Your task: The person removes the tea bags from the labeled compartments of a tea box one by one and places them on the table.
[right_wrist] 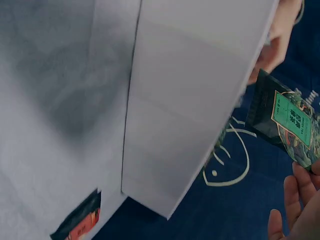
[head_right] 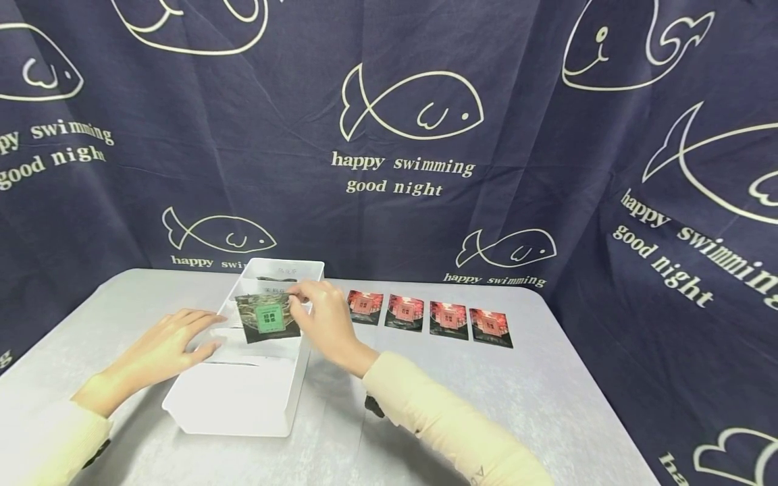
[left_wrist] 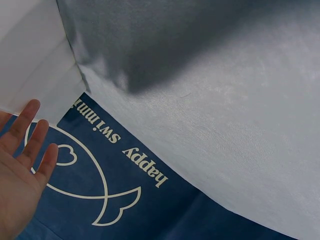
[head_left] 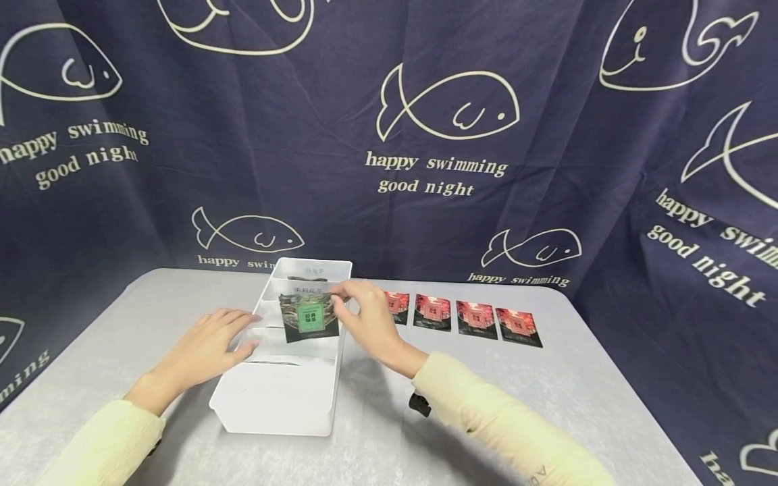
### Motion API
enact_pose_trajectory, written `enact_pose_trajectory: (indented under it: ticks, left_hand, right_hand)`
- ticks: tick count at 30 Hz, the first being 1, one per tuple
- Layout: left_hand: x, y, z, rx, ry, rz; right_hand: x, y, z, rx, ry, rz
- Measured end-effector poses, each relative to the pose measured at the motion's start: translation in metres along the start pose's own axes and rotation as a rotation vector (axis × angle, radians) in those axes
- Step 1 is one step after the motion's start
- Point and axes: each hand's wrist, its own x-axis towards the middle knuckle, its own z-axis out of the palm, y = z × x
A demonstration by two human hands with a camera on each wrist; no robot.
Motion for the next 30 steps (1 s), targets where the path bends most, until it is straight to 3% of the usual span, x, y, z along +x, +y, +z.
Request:
enact_pose_trajectory:
  ticks: [14, 23, 30]
  left_hand:
    - [0.0, -0.005, 0.004, -0.007, 0.002, -0.002]
    - [0.0, -0.004, 0.003, -0.008, 0.0, -0.006]
    - [0.0, -0.003, 0.003, -0.008, 0.002, -0.007]
  right_hand:
    - [-0.003, 0.029, -0.037, 0.018, 0.107, 0.108]
    - [-0.019, 0.053, -0.054, -0.025, 0.107, 0.195]
    - [-0.032, 0.07, -0.053, -0.035, 0.065, 0.237]
